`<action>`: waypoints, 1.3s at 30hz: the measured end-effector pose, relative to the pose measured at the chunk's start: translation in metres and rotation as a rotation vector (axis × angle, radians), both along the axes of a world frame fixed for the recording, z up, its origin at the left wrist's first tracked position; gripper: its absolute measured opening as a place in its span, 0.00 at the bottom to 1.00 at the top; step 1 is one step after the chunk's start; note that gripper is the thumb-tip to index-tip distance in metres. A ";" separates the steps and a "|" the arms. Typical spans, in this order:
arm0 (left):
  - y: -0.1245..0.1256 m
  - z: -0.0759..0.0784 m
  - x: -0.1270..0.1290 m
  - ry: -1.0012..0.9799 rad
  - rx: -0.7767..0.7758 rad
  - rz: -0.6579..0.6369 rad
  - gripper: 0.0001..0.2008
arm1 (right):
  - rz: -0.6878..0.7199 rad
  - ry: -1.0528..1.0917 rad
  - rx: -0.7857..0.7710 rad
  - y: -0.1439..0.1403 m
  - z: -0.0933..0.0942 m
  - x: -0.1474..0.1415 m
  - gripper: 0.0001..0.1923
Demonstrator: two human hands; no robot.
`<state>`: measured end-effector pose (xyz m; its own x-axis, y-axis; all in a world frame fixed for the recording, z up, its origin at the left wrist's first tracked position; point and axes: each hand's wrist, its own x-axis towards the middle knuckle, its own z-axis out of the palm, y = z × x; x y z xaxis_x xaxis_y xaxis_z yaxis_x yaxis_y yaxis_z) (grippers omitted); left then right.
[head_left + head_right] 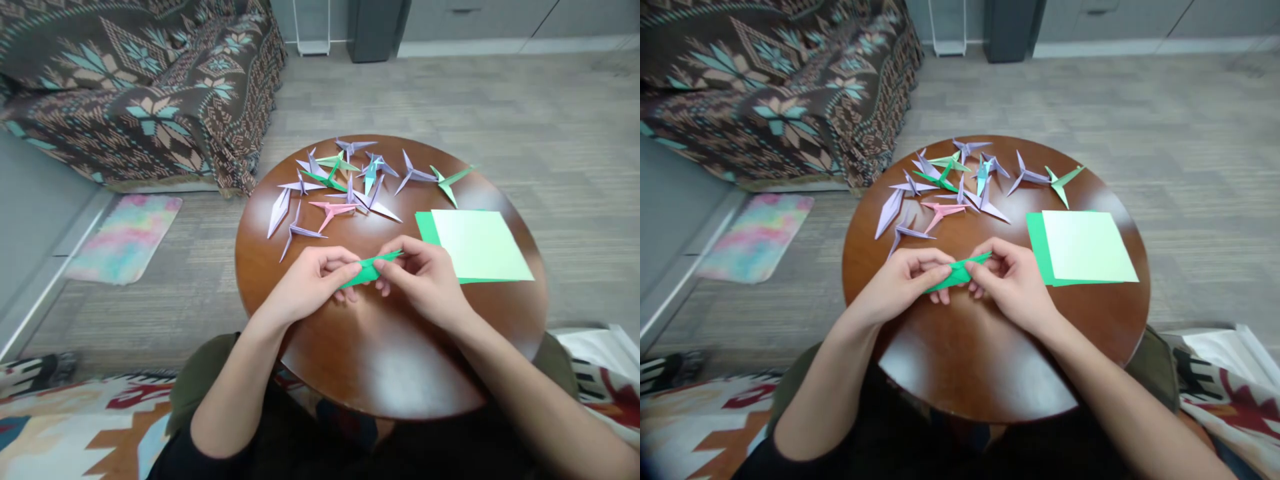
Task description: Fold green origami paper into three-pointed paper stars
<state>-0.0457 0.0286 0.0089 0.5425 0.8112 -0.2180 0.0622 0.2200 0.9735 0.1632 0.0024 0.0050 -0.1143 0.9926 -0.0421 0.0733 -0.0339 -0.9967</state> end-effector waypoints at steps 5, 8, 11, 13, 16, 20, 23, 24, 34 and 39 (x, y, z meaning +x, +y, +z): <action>0.000 0.000 -0.002 0.112 0.030 0.000 0.09 | 0.099 -0.236 0.066 0.002 0.001 0.003 0.06; 0.000 0.002 -0.002 0.158 0.050 -0.021 0.09 | 0.171 -0.284 0.105 0.003 0.001 0.003 0.06; -0.001 0.003 -0.002 0.132 0.031 -0.031 0.12 | 0.178 -0.245 0.068 0.003 0.000 0.003 0.08; 0.000 0.003 -0.002 0.118 0.014 -0.020 0.14 | 0.181 -0.224 0.044 0.003 -0.001 0.003 0.09; 0.000 0.002 -0.002 0.129 -0.005 -0.013 0.15 | 0.212 -0.210 0.012 0.002 -0.002 0.004 0.10; 0.001 0.002 -0.003 0.163 0.004 -0.039 0.13 | 0.250 -0.207 -0.015 0.003 -0.002 0.004 0.12; 0.001 0.004 -0.005 0.196 0.031 -0.057 0.11 | 0.259 -0.188 -0.024 0.004 -0.004 0.004 0.13; 0.001 0.005 -0.006 0.198 0.046 -0.053 0.10 | 0.245 -0.180 -0.020 0.004 -0.005 0.003 0.14; 0.004 0.004 -0.010 0.140 -0.019 -0.079 0.12 | 0.092 -0.065 0.013 0.002 -0.003 0.004 0.06; 0.003 0.002 -0.008 0.115 -0.051 -0.223 0.16 | 0.172 -0.085 0.024 0.002 -0.005 0.004 0.06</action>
<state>-0.0541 0.0320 0.0109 0.6764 0.6603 -0.3263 0.2243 0.2373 0.9452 0.1673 0.0048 0.0001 -0.2794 0.9595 -0.0358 0.1602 0.0098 -0.9870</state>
